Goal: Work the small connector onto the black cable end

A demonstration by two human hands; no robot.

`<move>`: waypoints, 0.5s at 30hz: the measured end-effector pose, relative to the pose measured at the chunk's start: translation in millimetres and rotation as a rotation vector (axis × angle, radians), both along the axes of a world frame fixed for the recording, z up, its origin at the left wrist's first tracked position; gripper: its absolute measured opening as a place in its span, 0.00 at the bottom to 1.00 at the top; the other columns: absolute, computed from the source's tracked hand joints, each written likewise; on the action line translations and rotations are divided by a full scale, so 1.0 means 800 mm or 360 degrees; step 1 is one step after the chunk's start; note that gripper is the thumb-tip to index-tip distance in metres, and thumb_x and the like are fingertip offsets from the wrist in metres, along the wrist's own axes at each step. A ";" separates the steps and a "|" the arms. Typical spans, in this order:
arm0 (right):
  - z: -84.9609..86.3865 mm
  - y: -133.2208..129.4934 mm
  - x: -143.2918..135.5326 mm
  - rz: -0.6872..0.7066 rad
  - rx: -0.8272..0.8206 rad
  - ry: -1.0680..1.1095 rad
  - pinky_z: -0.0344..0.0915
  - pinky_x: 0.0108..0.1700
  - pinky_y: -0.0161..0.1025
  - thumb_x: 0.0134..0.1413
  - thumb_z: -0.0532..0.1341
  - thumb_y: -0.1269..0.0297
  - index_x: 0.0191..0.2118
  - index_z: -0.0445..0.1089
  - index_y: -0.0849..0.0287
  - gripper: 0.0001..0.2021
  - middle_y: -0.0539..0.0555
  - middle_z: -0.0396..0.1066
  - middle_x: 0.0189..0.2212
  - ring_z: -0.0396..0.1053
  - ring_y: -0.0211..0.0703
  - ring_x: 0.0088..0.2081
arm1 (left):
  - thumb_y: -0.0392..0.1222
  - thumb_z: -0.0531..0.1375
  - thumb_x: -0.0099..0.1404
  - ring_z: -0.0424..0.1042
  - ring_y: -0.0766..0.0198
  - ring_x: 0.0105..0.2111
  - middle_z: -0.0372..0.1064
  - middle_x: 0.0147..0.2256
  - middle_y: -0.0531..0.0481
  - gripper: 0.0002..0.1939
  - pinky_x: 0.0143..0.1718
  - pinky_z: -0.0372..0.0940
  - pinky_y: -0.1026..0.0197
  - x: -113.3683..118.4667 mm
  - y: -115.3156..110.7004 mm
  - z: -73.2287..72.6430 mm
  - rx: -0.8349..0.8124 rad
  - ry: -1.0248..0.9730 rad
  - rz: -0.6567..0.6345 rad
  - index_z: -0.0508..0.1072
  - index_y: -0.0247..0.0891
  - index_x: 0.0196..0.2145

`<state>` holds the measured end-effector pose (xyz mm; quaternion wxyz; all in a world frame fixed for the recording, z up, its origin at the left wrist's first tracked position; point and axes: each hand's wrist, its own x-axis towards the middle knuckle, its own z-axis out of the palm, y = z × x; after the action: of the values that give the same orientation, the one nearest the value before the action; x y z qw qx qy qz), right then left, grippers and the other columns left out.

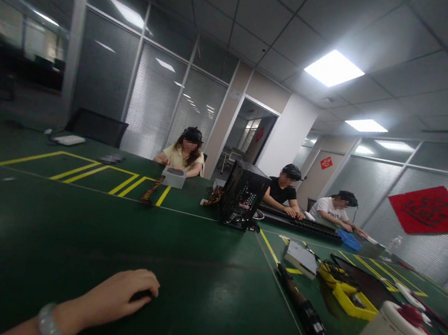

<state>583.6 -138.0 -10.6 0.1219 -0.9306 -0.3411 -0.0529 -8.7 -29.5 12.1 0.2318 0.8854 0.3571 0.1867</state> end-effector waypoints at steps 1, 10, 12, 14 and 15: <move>-0.003 0.009 -0.008 0.0025 0.0011 -0.0059 0.68 0.44 0.59 0.50 0.54 0.54 0.45 0.73 0.63 0.23 0.74 0.71 0.43 0.73 0.68 0.45 | 0.44 0.55 0.67 0.68 0.59 0.45 0.69 0.46 0.53 0.09 0.46 0.61 0.57 -0.001 0.000 0.001 -0.0011 0.0001 0.0002 0.72 0.47 0.44; -0.051 0.049 -0.040 -0.0125 0.0246 -0.0140 0.56 0.53 0.62 0.56 0.45 0.37 0.65 0.52 0.65 0.41 0.75 0.62 0.54 0.63 0.75 0.54 | 0.48 0.55 0.67 0.69 0.60 0.42 0.70 0.43 0.52 0.10 0.46 0.61 0.57 -0.003 -0.010 0.016 -0.0041 0.0014 -0.0044 0.73 0.45 0.42; -0.052 0.048 -0.038 -0.0115 0.0243 -0.0105 0.57 0.51 0.62 0.56 0.45 0.37 0.64 0.52 0.65 0.40 0.76 0.64 0.51 0.65 0.75 0.52 | 0.50 0.57 0.66 0.70 0.60 0.39 0.71 0.39 0.52 0.11 0.45 0.62 0.57 0.002 -0.022 0.035 -0.0052 0.0010 -0.0087 0.74 0.43 0.39; -0.049 0.047 -0.036 -0.0112 0.0254 -0.0091 0.58 0.50 0.62 0.55 0.46 0.37 0.64 0.54 0.65 0.40 0.76 0.64 0.50 0.65 0.76 0.51 | 0.52 0.58 0.66 0.69 0.62 0.36 0.71 0.36 0.53 0.11 0.42 0.63 0.58 0.006 -0.037 0.059 -0.0093 -0.0044 -0.0165 0.74 0.44 0.36; -0.047 0.047 -0.035 -0.0119 0.0260 -0.0089 0.58 0.49 0.63 0.55 0.46 0.37 0.63 0.54 0.65 0.40 0.76 0.65 0.50 0.66 0.76 0.51 | 0.53 0.58 0.66 0.69 0.62 0.35 0.71 0.34 0.54 0.11 0.40 0.64 0.59 0.007 -0.045 0.071 -0.0111 -0.0098 -0.0225 0.74 0.44 0.35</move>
<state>555.4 -100.3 -48.6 0.1856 -0.9278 -0.3039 -0.1111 -3.2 -65.8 68.7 0.2860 0.8936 0.2928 0.1844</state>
